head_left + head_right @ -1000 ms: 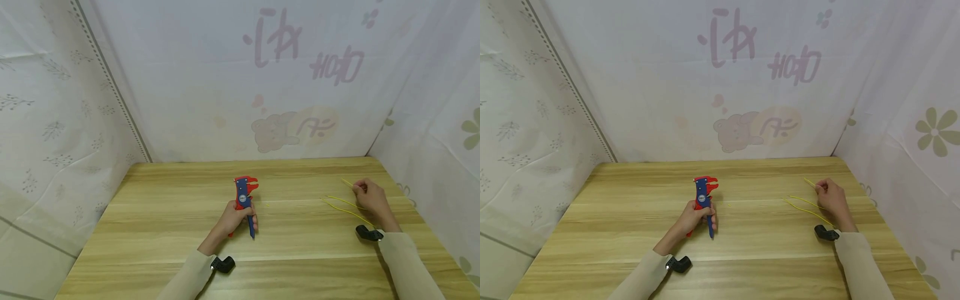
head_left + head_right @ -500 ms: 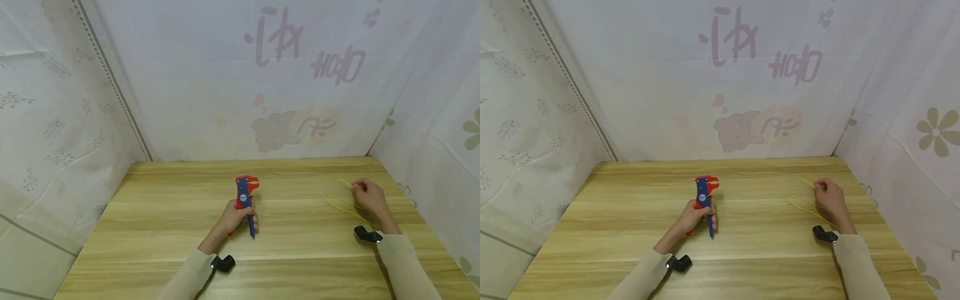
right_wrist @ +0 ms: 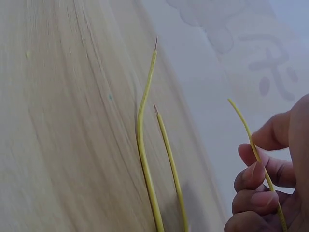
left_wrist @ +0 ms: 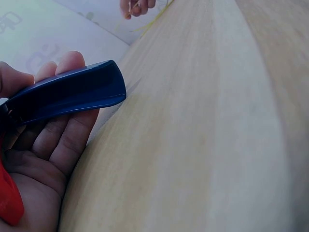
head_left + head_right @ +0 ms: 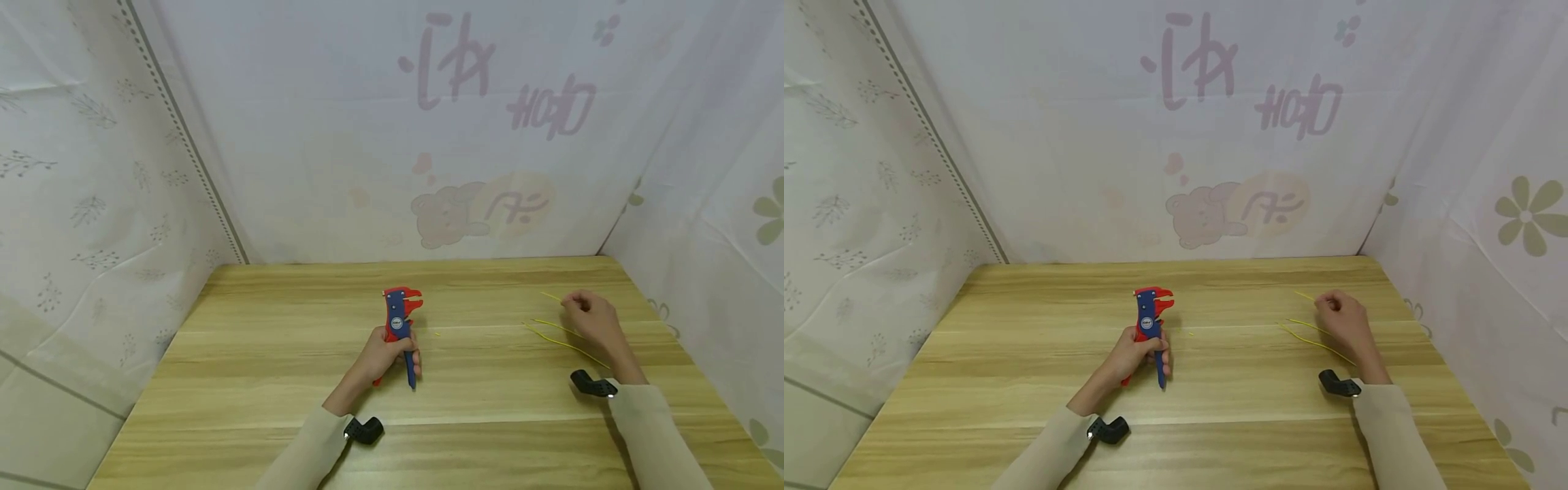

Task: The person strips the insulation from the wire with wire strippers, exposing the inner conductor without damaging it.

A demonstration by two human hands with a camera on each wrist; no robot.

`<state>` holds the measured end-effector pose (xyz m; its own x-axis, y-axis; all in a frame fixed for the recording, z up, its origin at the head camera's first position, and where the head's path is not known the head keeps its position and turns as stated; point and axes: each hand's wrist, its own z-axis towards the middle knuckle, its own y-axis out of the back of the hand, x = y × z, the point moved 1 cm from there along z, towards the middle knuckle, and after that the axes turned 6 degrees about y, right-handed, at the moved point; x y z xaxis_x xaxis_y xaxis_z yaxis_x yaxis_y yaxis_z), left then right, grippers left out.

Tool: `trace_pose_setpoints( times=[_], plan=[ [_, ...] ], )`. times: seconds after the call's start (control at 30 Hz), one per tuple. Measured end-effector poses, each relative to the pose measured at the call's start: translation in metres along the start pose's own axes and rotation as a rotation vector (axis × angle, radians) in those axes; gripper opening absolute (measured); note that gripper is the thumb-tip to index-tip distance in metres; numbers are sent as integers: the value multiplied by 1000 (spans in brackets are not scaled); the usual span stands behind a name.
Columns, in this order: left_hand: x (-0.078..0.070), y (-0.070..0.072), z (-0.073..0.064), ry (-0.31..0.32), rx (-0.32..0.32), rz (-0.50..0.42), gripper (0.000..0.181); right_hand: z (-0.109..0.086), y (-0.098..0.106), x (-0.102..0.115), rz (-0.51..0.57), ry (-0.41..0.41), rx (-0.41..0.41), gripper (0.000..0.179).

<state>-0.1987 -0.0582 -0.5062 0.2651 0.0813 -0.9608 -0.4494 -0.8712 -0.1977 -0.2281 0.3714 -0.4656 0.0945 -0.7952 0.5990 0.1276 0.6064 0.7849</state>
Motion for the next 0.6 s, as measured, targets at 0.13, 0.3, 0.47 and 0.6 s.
trace_pose_setpoints(
  times=[0.13,0.3,0.47,0.6],
  plan=[
    [0,1,0,-6,-4,17,15,-2,-1,5,20,20,-4,37],
    [0,1,-1,-24,-4,29,14,-3,-2,14,37,39,12,39],
    [-1,1,-1,-34,2,22,19,-3,-2,22,38,51,28,41],
    [-1,1,-1,-34,0,21,19,-3,-5,25,33,55,32,40]
  ],
)
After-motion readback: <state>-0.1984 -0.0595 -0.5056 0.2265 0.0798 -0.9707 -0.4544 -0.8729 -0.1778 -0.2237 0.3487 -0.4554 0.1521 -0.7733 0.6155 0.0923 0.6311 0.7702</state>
